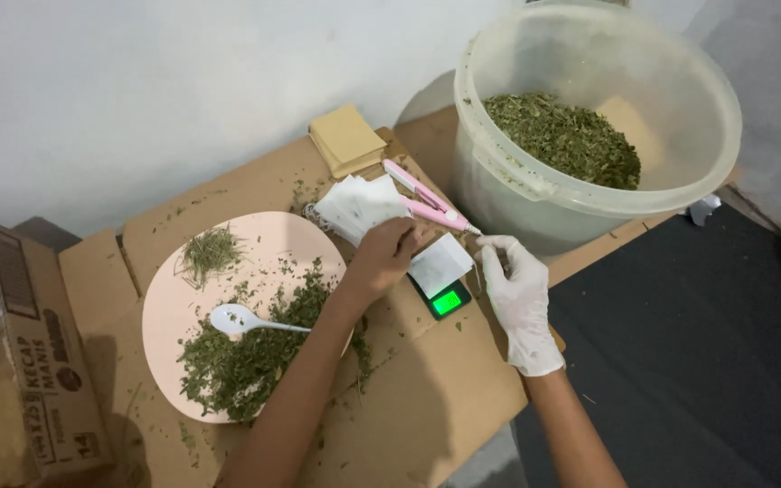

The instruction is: Filling small white tea bags with dried tea leaves using a spoon and placing them into a storage box.

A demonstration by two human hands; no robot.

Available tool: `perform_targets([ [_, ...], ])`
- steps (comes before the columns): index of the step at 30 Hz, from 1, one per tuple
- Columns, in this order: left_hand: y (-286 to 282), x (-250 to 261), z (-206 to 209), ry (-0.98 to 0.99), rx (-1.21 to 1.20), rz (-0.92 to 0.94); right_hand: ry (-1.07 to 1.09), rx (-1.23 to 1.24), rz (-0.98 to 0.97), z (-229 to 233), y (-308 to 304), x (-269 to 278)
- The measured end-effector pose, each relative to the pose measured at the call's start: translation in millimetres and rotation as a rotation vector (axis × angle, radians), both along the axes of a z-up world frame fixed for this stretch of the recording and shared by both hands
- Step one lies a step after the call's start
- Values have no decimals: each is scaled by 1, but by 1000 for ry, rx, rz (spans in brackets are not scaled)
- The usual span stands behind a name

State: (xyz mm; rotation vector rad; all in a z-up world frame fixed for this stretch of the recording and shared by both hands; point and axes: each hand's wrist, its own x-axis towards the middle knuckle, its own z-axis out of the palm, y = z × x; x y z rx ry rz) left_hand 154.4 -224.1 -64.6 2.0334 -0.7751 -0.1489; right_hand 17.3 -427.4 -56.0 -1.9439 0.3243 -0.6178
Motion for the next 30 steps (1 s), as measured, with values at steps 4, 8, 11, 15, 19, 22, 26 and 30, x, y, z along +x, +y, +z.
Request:
perform_targets([
  [4,3,-10,21,-10,4,-35,5,6,0,5,4,-1],
  [8,4,-12,27,-13,8,-23,-5,1,13,2,3,-1],
  [11,4,-13,32,-7,3,-26,13,-1,13,7,5,-2],
  [15,4,-14,33,5,-5,-16,37,7,3,4,3,0],
  [19,2,-12,26,2,7,4,38,-13,18,1,3,2],
  [22,5,-8,21,9,-21,-20,40,-32,40,3,7,3],
  [26,15,-29,41,-61,-59,-28,-40,143,192,20,6,0],
  [30,40,-69,104,2,-123,-28,-168,175,320,68,24,0],
])
